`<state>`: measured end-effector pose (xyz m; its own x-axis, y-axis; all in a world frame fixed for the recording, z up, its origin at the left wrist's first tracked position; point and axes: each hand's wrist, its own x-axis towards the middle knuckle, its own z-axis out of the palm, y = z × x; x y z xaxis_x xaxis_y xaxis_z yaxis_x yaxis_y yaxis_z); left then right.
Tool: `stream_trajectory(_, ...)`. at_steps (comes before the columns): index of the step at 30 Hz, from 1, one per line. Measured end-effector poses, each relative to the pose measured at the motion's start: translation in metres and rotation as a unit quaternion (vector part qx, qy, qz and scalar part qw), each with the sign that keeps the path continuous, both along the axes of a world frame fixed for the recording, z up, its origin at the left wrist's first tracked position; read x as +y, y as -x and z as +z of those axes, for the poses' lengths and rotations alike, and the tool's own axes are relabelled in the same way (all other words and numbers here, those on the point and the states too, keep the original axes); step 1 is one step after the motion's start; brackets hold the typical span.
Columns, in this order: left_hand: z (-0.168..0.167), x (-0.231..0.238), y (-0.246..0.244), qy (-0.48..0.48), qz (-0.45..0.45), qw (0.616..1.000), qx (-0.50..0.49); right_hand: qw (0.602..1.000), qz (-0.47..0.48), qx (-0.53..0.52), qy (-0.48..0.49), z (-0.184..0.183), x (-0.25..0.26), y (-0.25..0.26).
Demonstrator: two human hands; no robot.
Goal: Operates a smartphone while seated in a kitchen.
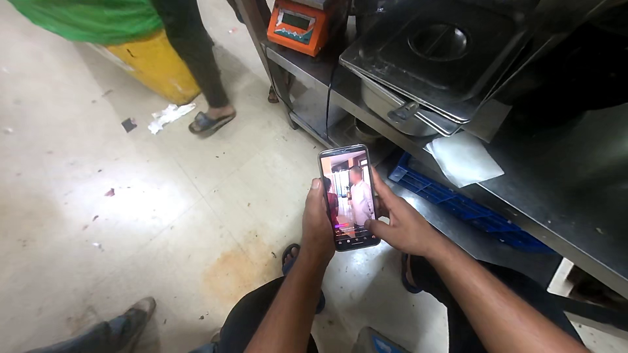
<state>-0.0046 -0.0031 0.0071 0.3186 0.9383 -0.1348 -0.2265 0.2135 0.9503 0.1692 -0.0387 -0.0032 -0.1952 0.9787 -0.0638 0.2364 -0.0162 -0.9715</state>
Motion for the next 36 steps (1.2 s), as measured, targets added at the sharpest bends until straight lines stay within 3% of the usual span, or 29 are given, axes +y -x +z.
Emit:
stream_trajectory(11,0.0007,0.0023,-0.0048,0.035,0.033,0.999,-0.017,1.0,0.003,-0.009,-0.002,-0.0009,0.0007,-0.0009)
stream_trajectory(36,-0.0009,0.0007,-0.0004,0.006,0.005,1.0,-0.019,1.0,0.003,0.0,-0.004,-0.0028,0.0005,-0.0008)
